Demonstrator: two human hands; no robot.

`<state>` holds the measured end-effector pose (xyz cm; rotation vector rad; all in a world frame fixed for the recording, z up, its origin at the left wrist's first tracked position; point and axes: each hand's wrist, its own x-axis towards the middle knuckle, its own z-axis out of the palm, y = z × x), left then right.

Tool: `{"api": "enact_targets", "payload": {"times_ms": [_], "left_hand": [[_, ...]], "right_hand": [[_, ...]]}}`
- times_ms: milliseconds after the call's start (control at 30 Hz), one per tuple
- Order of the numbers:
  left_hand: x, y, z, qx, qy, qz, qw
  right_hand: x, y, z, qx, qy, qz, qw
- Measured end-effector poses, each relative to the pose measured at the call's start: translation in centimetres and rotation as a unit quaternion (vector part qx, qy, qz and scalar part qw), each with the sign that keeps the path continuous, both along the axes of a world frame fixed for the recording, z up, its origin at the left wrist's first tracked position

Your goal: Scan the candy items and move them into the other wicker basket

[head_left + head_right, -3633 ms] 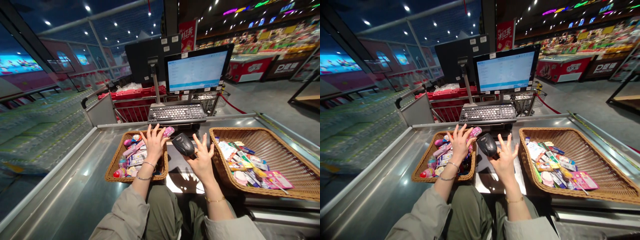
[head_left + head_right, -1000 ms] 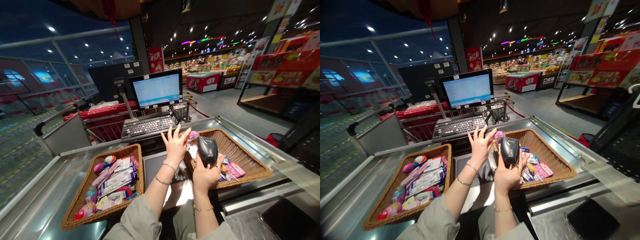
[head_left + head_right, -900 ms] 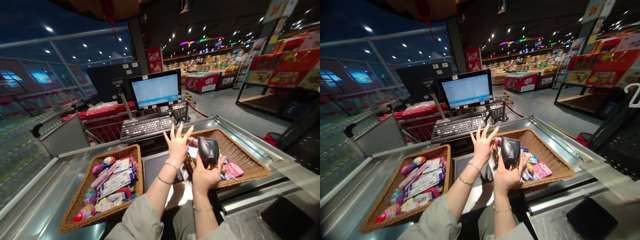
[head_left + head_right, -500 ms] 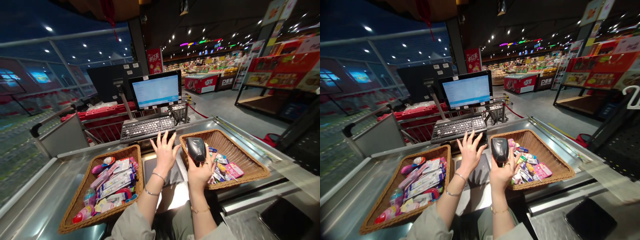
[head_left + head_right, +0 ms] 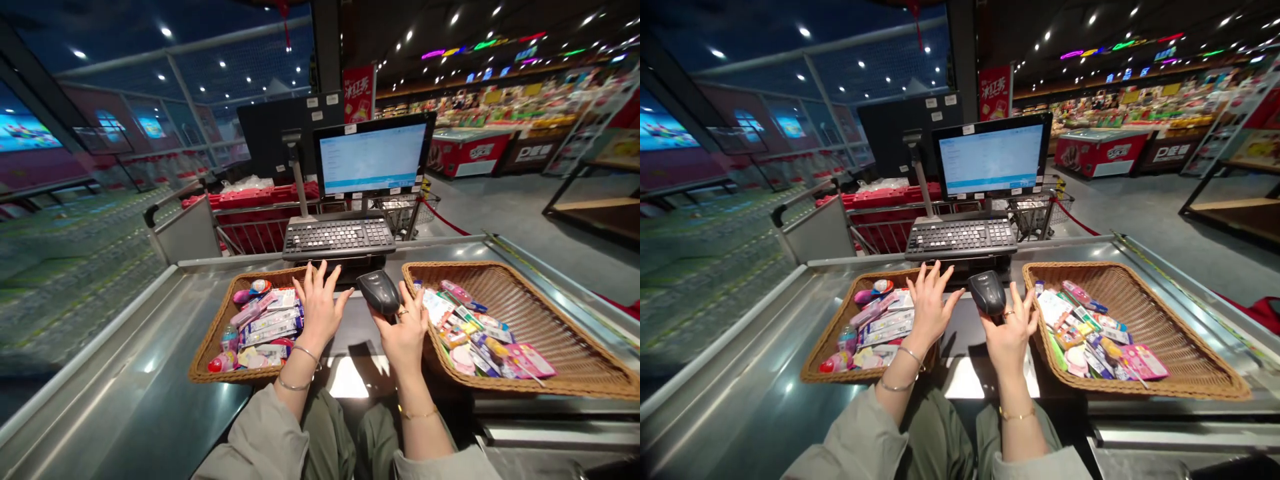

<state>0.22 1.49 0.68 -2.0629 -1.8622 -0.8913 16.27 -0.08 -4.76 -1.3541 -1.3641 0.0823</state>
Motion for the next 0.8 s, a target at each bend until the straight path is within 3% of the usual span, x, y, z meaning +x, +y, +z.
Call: {"api": "enact_targets", "payload": {"times_ms": [333, 800], "left_hand": [[-4.7, -1.6, -1.4, -0.013, -0.013, 0.042, 0.999], [-9.6, -2.2, -2.9, -0.057, 0.019, 0.083, 0.995]], "right_hand": [[-2.8, -0.1, -0.1, -0.043, -0.024, 0.098, 0.994], [-4.9, 0.0, -0.7, -0.076, -0.045, 0.144, 0.986]]}}
